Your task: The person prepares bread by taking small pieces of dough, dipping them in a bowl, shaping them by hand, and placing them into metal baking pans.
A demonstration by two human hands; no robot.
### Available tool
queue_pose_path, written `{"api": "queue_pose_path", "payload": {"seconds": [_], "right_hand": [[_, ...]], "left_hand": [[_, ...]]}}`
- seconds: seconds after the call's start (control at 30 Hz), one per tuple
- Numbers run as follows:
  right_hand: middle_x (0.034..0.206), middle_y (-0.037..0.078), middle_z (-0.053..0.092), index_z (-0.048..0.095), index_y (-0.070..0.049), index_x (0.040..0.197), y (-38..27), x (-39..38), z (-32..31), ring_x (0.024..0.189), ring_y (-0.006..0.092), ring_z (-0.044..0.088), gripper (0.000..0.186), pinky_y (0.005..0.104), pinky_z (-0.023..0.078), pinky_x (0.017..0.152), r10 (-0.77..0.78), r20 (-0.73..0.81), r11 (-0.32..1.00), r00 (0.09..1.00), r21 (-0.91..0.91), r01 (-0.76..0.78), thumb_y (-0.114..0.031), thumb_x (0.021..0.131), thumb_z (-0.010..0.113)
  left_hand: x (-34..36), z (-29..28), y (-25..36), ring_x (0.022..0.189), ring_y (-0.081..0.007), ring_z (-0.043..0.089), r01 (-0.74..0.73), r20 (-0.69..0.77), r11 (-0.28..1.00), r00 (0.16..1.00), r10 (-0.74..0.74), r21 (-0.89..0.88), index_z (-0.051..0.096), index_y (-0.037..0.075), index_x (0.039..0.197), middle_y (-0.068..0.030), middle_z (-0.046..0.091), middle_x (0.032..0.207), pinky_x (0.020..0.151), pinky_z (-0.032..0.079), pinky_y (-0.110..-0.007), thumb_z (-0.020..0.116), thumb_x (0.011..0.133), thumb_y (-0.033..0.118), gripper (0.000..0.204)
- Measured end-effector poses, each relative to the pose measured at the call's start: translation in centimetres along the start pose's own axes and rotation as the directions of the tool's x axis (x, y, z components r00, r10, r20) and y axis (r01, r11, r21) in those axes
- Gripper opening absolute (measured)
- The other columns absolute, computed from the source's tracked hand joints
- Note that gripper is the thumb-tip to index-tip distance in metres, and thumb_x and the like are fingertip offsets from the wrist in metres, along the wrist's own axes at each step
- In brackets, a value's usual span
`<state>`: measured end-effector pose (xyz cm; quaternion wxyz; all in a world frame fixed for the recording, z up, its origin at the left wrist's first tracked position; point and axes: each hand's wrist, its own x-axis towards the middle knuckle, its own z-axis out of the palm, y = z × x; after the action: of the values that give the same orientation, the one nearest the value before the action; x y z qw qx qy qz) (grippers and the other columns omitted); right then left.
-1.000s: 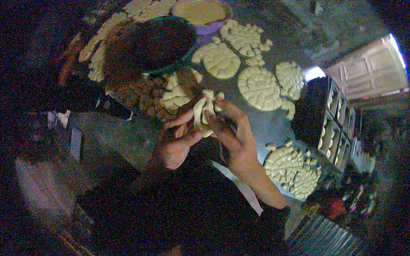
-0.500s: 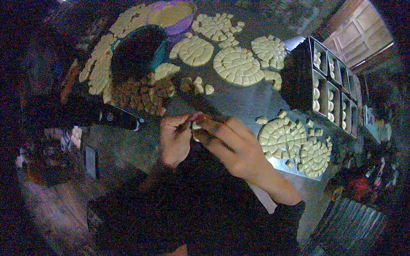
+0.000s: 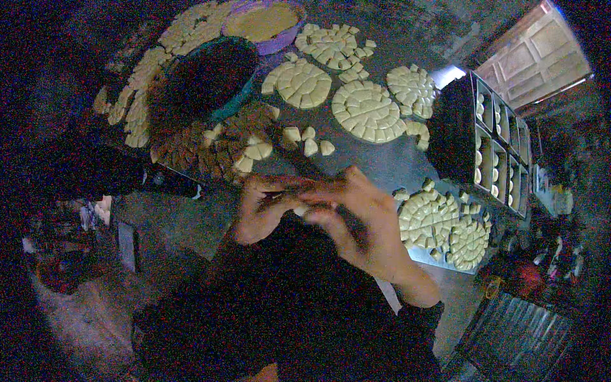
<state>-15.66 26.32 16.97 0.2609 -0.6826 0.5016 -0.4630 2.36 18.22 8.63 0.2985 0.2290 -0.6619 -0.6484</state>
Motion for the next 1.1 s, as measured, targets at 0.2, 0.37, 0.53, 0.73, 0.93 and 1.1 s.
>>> {"api": "queue_pose_path", "payload": {"seconds": [0.2,0.37,0.53,0.73,0.93,1.1], "right_hand": [[0.101,0.003,0.071,0.065,-0.008,0.11,1.7,4.4,3.4,0.074,0.0222,0.052,0.056,0.0335,0.039,0.07,-0.024,0.065,0.885,0.998,-0.462,0.051,-0.018,0.061,0.089],[0.095,0.003,0.064,0.06,-0.007,0.113,3.8,6.2,6.9,0.08,0.02,0.056,0.056,0.0334,0.043,0.076,0.187,-0.039,0.879,0.982,-0.44,-0.185,-0.016,0.065,0.089],[0.102,0.007,0.06,0.045,-0.005,0.119,8.5,3.1,11.3,0.095,0.0153,0.061,0.052,0.0303,0.05,0.084,0.742,-0.049,0.585,0.668,0.534,-0.611,-0.001,0.08,0.079],[0.105,0.01,0.065,0.058,0.0,0.111,14.0,-2.7,12.4,0.091,0.0161,0.063,0.021,0.0303,0.052,0.083,0.751,-0.275,0.659,0.6,0.26,-0.706,-0.006,0.093,0.065],[0.109,0.021,0.061,0.061,-0.001,0.112,21.5,-5.5,11.3,0.101,0.0408,0.06,0.032,0.0446,0.05,0.087,0.502,-0.335,0.63,0.798,-0.491,-0.602,0.003,0.081,0.062],[0.114,0.018,0.064,0.064,-0.002,0.115,31.0,-1.9,9.3,0.107,0.0414,0.058,0.039,0.0455,0.048,0.094,0.18,-0.276,0.771,0.944,-0.557,-0.31,0.001,0.076,0.066]], "left_hand": [[1.6,-3.1,-2.1,0.103,-0.017,0.065,0.086,0.002,0.607,0.991,-0.137,-0.79,0.065,-0.002,0.116,-0.0104,0.068,0.112,0.083,0.055,-0.031,0.056,0.099,0.012,0.024],[3.0,-6.4,-7.8,0.098,-0.0158,0.065,0.338,0.243,0.569,0.94,-0.238,-0.75,0.065,-0.001,0.12,-0.0071,0.067,0.105,0.079,0.055,-0.03,0.059,0.099,0.026,0.034],[2.7,-7.1,-10.6,0.089,-0.0176,0.067,0.026,0.059,0.959,0.998,-0.01,-0.282,0.061,-0.002,0.12,-0.01,0.061,0.119,0.077,0.057,-0.029,0.06,0.097,0.01,0.026],[2.0,-7.0,-15.7,0.074,-0.0227,0.067,0.337,0.105,0.915,0.941,-0.321,-0.223,0.056,0.005,0.127,-0.0144,0.059,0.126,0.059,0.054,-0.032,0.061,0.097,0.023,0.035],[-2.1,-9.6,-22.3,0.101,-0.0342,0.059,0.07,0.001,0.621,0.994,-0.113,0.781,0.07,0.007,0.101,-0.0122,0.067,0.103,0.085,0.046,-0.044,0.071,0.085,0.038,0.035],[1.8,-9.1,-18.3,0.102,-0.0341,0.059,-0.17,0.193,0.663,0.98,0.039,0.729,0.068,0.006,0.102,-0.014,0.066,0.104,0.089,0.046,-0.045,0.07,0.087,0.027,0.026]]}}
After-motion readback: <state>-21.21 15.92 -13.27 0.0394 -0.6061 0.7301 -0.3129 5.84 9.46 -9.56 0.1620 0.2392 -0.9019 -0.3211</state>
